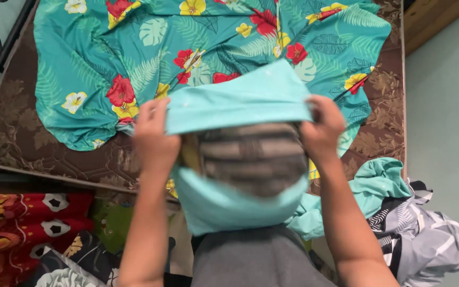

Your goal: The recorder folds a floral pillowcase and then puts a new light blue pillowcase onto a pillow on a bed.

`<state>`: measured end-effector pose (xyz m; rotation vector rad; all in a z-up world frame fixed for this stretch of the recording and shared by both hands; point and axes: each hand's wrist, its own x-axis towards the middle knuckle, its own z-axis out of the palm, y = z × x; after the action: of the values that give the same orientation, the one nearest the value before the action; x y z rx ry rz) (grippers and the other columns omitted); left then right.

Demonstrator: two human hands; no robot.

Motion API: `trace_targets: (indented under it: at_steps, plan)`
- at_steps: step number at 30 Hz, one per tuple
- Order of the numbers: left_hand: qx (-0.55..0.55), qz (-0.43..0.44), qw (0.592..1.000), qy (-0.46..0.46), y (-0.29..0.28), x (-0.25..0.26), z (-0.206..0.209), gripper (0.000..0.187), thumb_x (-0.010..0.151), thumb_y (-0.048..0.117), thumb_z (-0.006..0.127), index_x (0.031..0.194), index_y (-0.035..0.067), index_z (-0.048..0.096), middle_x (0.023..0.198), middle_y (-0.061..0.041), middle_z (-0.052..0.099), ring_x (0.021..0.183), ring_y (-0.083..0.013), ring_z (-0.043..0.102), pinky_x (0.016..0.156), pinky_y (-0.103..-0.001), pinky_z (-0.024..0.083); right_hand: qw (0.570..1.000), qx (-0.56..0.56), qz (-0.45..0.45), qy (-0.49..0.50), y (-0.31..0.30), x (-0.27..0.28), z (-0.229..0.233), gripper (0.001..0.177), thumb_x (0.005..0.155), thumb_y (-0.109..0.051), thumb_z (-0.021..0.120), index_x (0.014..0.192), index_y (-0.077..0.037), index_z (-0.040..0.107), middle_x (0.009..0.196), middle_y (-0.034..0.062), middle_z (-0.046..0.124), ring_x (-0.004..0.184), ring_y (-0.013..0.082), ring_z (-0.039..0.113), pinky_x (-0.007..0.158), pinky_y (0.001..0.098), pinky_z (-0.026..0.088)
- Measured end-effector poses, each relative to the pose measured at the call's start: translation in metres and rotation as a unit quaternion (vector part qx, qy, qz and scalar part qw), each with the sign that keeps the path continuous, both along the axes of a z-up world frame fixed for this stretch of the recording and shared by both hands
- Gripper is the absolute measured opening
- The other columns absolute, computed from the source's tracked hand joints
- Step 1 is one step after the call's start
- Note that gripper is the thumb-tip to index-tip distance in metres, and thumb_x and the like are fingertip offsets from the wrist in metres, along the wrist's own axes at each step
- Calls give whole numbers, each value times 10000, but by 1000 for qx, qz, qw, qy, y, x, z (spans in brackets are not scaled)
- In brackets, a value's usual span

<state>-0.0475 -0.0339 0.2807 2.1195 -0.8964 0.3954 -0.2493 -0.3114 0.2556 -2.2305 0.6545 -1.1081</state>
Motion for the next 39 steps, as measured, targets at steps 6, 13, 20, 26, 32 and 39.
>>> trace_targets:
  at_steps: [6,13,20,26,32,39]
  plan:
    - [133,-25,991,20,-24,12,-222,558,691,-111,610,1233,19,640,1222,-195,604,1187,-409,543,1011,-467,470,985,-70,11,160,-25,23,-195,430,777,-15,671,1149,-204,776,1011,74,708,959,308,673,786,419,538]
    - [102,53,992,47,-24,-22,-284,478,816,-76,634,1275,56,630,1314,-185,596,1265,-389,538,1106,-453,455,985,-26,-19,171,-20,7,-281,235,916,-145,699,1126,-201,787,1027,46,718,945,308,657,808,413,540]
    - [153,184,951,196,-23,-37,-334,635,872,374,709,1361,-4,563,1381,-259,546,1267,-442,502,1060,-511,413,875,366,64,309,-19,0,-332,725,896,-534,711,1394,-28,561,1300,183,663,1199,314,641,1005,397,491]
    - [211,272,786,513,-3,-47,-394,991,794,774,715,1314,-54,554,1285,-309,626,1210,-456,611,1018,-513,479,839,452,40,301,0,-12,-322,799,814,-545,774,1336,28,579,1277,166,688,1173,286,669,1009,395,495]
    - [-6,194,890,412,-22,-34,-290,748,835,575,711,1256,-35,609,1164,-286,704,1115,-436,673,948,-482,519,933,246,-11,264,-14,24,-274,523,917,-475,710,1074,24,715,943,236,733,875,377,699,789,451,528]
    - [-20,147,908,391,-25,-12,-305,516,934,432,725,1158,-19,614,1093,-253,717,1046,-406,681,890,-461,521,996,20,88,-27,20,73,-40,142,900,-147,805,888,-34,720,700,104,639,582,253,608,585,363,465]
